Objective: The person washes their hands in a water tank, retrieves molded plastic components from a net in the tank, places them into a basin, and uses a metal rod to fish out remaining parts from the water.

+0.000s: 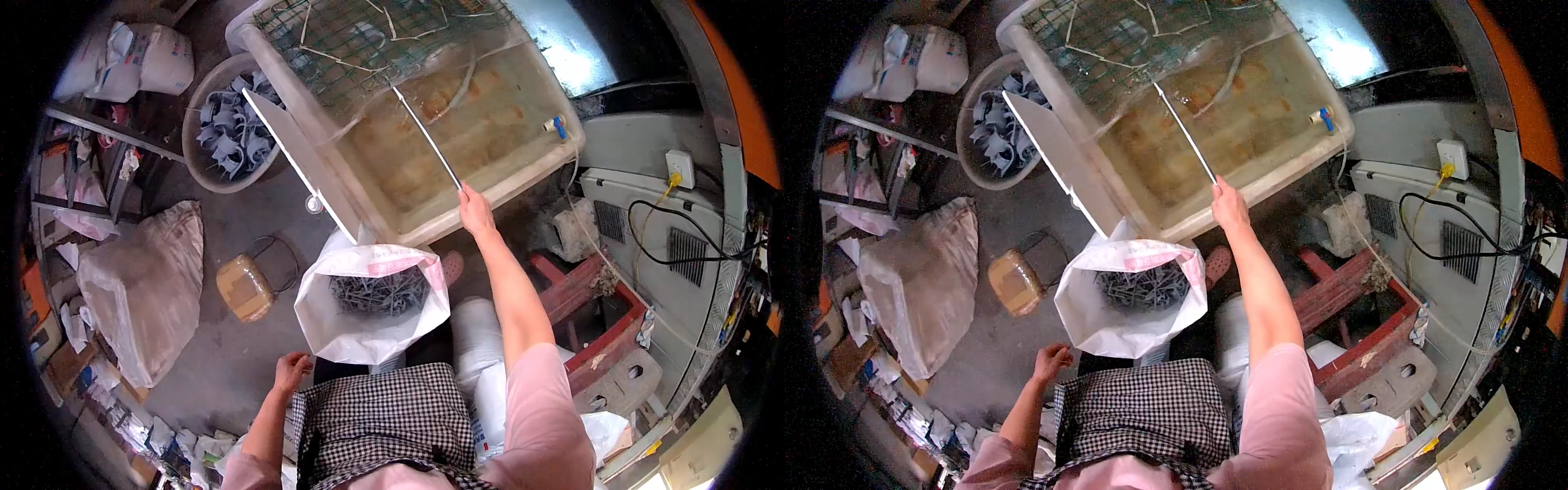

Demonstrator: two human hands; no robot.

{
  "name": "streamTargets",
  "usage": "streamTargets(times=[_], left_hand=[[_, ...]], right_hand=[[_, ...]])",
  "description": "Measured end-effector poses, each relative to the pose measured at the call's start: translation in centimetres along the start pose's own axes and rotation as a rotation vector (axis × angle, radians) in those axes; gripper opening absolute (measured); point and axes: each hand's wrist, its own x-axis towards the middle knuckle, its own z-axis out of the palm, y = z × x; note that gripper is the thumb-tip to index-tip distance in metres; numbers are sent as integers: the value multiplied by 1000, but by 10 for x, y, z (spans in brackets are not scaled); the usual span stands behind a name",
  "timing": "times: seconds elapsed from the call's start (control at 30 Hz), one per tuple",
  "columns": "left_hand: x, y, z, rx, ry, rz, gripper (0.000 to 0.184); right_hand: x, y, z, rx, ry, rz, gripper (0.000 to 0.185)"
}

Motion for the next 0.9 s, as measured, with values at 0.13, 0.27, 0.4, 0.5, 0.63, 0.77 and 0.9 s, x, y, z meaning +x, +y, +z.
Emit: streamTargets(times=[0.13,0.27,0.4,0.5,0.63,0.77,0.9], left_hand=[[3,-7,-2,142,-43,62,23],[1,3,6,142,5,-25,24],[12,-5,12,65,-57,11,25],[10,6,23,85,-60,-9,24],[18,-12,23,76,-59,-1,25],[19,-2,26,43,-10,-14,23],[33,-21,22,44,30,-13,20]], right_hand=[[-64,48,-13,103,-1,-40,32],[-140,83,-46,64,-40,135,32],[-133,108,-54,-40,-55,62,33],[-84,100,-44,-127,-68,-35,32],[-10,81,-13,-109,-101,-76,32],[45,61,35,-65,-105,-165,32],[67,29,88,64,-94,-102,32]])
